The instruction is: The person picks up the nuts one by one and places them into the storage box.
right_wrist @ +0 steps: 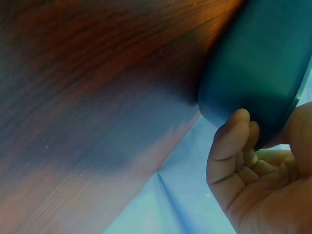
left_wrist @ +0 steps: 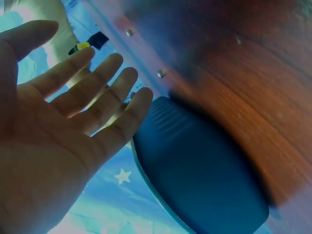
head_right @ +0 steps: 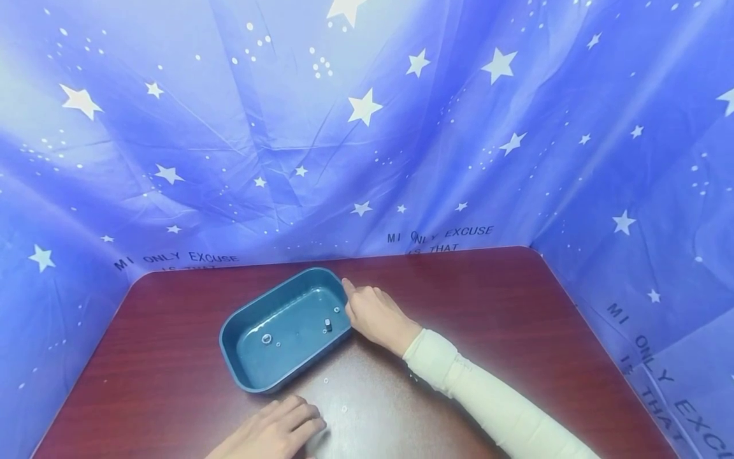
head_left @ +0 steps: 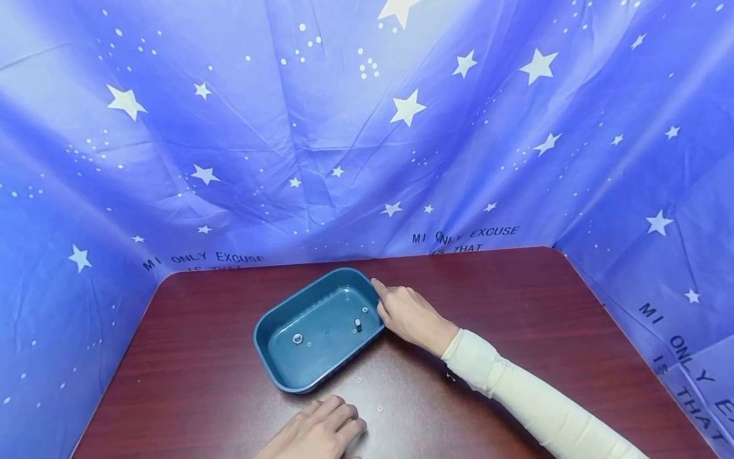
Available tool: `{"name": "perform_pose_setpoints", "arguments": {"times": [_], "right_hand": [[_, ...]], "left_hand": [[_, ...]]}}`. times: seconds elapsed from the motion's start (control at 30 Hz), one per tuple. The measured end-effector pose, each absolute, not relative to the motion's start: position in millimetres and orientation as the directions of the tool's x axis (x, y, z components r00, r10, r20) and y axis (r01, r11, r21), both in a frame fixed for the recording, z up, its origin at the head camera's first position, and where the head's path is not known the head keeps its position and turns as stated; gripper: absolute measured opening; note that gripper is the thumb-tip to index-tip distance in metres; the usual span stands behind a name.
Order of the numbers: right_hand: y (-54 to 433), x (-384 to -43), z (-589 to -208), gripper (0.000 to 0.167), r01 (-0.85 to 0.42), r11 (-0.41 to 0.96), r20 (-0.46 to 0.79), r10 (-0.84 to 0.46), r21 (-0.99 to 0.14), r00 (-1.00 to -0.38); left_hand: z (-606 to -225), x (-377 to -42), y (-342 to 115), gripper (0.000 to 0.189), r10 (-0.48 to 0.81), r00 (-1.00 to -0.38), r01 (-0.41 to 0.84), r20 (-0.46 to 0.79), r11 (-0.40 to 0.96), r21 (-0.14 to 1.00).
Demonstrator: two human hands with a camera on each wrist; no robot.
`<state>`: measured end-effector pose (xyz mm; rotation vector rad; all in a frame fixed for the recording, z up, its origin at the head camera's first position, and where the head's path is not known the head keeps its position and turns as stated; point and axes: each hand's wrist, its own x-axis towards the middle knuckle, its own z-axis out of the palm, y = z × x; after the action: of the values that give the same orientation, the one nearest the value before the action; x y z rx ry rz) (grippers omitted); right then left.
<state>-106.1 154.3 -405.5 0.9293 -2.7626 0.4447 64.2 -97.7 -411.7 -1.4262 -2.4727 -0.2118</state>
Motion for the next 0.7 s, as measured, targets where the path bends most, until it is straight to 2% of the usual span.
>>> {"name": "perform_pose_setpoints", "arguments": {"times": [0.33, 0.7], "right_hand": [[153.5, -106.5, -405.5, 0.050, -0.601, 0.761, 0.257, -0.547, -0.245, -0.797], [153.5, -106.1, -404.8, 0.050, -0.598, 0.763, 0.249, -0.547, -0.245, -0.799]], "left_hand": [[-416.1, 65.9, -95.8, 0.036, 0.849, -0.462, 0.878, 0.258, 0.478, 0.001], [-423.4, 65.2, -96.4, 0.025, 0.869, -0.405, 0.893, 0.283, 0.442, -0.080]]}}
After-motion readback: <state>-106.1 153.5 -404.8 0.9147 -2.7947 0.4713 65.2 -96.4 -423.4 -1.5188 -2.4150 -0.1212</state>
